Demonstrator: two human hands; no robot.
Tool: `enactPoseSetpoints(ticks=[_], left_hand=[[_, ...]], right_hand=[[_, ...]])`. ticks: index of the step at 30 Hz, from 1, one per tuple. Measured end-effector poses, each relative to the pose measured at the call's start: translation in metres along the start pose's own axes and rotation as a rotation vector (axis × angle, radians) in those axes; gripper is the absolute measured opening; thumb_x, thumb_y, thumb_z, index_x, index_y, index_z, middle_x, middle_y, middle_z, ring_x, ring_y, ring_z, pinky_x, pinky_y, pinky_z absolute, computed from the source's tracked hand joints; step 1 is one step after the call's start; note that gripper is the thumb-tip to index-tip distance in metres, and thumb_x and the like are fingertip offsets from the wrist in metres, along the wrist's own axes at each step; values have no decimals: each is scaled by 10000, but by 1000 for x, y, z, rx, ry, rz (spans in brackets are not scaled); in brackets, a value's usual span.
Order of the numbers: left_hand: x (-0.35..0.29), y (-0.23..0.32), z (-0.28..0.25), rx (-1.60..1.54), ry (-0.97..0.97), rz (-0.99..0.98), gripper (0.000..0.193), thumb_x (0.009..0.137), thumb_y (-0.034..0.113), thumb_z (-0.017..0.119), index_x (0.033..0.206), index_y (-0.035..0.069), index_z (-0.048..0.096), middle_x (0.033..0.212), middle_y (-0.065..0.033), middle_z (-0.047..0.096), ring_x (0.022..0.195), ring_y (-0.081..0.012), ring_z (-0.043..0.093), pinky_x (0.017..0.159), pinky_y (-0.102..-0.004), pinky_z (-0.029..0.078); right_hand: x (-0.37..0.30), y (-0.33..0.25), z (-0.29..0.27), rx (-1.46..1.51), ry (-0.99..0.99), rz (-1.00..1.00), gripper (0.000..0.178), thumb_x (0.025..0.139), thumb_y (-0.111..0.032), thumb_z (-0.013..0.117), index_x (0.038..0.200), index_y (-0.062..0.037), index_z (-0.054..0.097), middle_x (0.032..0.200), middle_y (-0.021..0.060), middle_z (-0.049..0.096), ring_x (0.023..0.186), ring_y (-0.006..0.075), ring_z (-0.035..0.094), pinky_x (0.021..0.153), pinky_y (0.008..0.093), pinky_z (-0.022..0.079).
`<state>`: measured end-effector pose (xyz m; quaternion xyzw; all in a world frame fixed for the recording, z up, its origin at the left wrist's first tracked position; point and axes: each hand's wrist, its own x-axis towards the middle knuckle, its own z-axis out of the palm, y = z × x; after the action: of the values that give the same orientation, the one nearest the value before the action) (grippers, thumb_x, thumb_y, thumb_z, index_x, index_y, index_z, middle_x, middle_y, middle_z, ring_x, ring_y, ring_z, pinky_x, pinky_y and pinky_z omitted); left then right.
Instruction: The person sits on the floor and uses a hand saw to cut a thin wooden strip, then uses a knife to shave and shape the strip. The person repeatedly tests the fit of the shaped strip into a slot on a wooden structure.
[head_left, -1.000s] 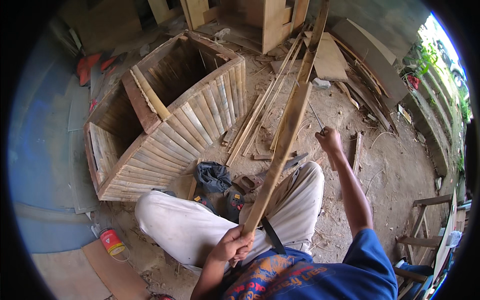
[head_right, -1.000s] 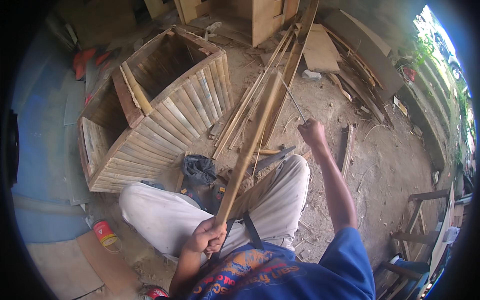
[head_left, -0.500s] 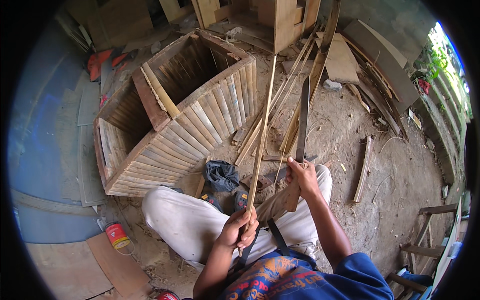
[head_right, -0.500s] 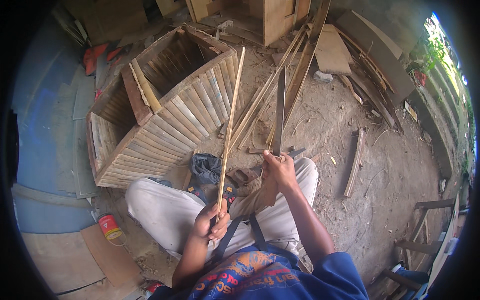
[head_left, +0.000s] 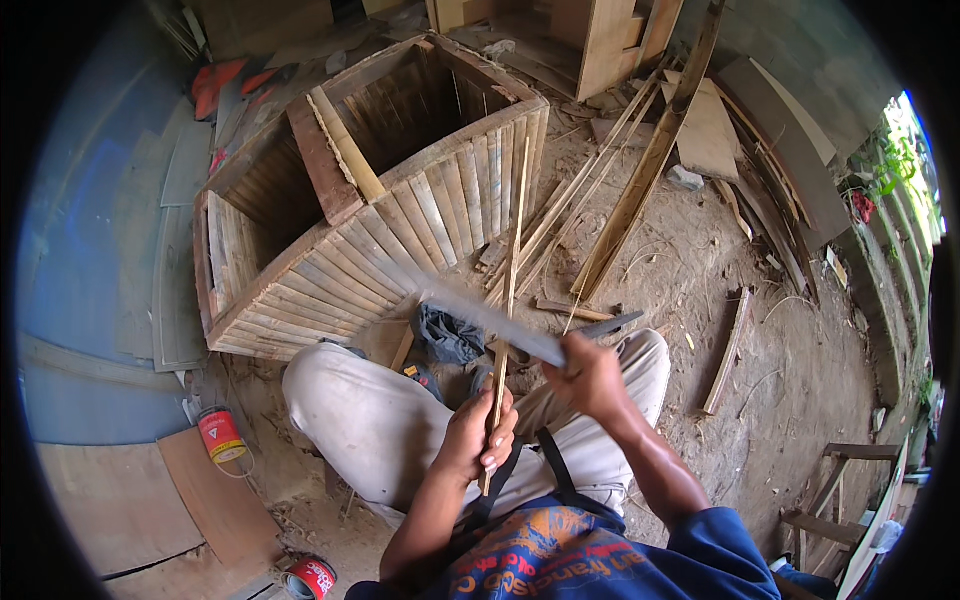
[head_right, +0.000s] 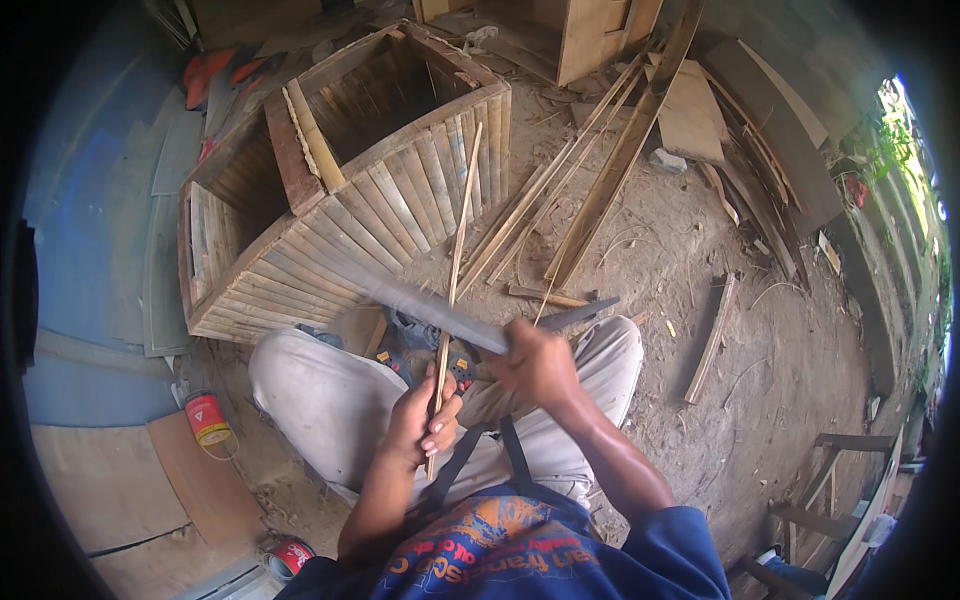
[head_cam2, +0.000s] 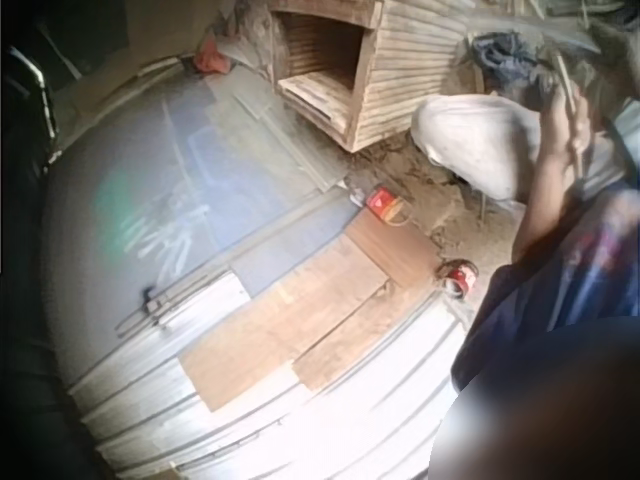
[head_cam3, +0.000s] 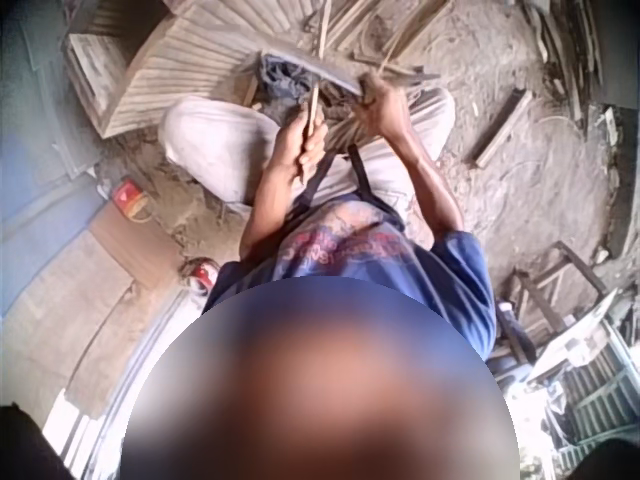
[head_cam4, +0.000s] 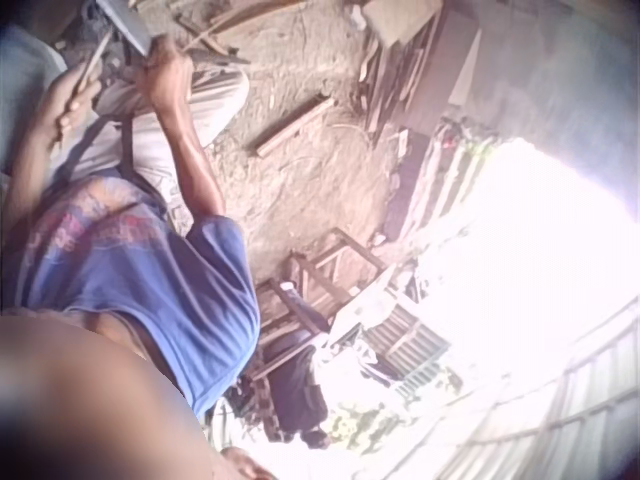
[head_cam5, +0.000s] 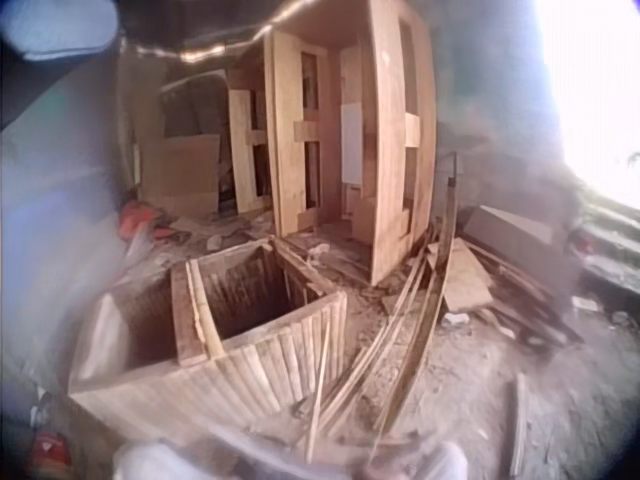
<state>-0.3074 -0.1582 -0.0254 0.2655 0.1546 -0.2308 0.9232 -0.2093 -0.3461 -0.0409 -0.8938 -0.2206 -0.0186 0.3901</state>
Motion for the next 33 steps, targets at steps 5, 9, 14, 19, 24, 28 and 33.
enactPoseSetpoints(ticks=[5, 9, 14, 19, 24, 28, 33], left_hand=[[-11, 4, -2, 176, 70, -54, 439, 1038, 500, 368, 837, 116, 436, 529, 14, 366, 303, -69, 305, 279, -228, 274], [-29, 2, -6, 255, 169, -50, 459, 1041, 513, 331, 853, 105, 425, 503, 22, 331, 289, -64, 283, 271, -232, 256], [-18, -6, -8, 414, 326, 313, 403, 1051, 431, 386, 914, 63, 475, 531, -40, 452, 328, -126, 395, 321, -268, 365], [16, 5, -10, 399, 468, 556, 380, 1039, 430, 437, 1002, 53, 472, 610, -44, 490, 403, -138, 465, 394, -282, 428], [40, 10, -4, 426, 471, 783, 382, 1040, 427, 438, 1063, 49, 490, 723, -65, 558, 634, -142, 558, 585, -275, 484], [52, 8, -5, 442, 351, 900, 357, 1045, 389, 440, 1172, 62, 507, 1088, -97, 598, 994, -181, 574, 874, -342, 470], [62, -2, -7, 285, 122, 913, 334, 1044, 328, 454, 1280, 96, 493, 1261, -116, 540, 1205, -241, 510, 1019, -451, 425]], right_hand=[[9, 15, 12, -188, -21, -246, 153, 741, -78, 723, 840, -48, 611, 664, 95, 644, 541, 243, 641, 486, 372, 537], [68, 63, -18, -128, -14, 408, 126, 853, -140, 680, 840, -31, 617, 648, 105, 649, 508, 184, 608, 472, 344, 521], [62, 79, -32, 343, 99, 587, 288, 886, -289, 727, 794, -31, 641, 615, 47, 614, 476, 131, 557, 465, 295, 464], [-6, 22, 19, 788, -140, 620, 303, 921, -292, 701, 970, 7, 693, 680, 56, 653, 535, 116, 565, 486, 272, 456], [-47, -23, 53, 1094, -263, 703, 322, 904, -287, 730, 969, 20, 659, 701, 50, 644, 572, 105, 577, 521, 274, 466], [-46, -25, 59, 1239, -208, 669, 398, 924, -379, 689, 966, 9, 612, 671, 70, 623, 556, 131, 584, 518, 269, 462], [-34, -15, 57, 1190, -234, 801, 484, 969, -485, 568, 972, -1, 563, 698, 94, 591, 532, 189, 571, 511, 338, 490]])
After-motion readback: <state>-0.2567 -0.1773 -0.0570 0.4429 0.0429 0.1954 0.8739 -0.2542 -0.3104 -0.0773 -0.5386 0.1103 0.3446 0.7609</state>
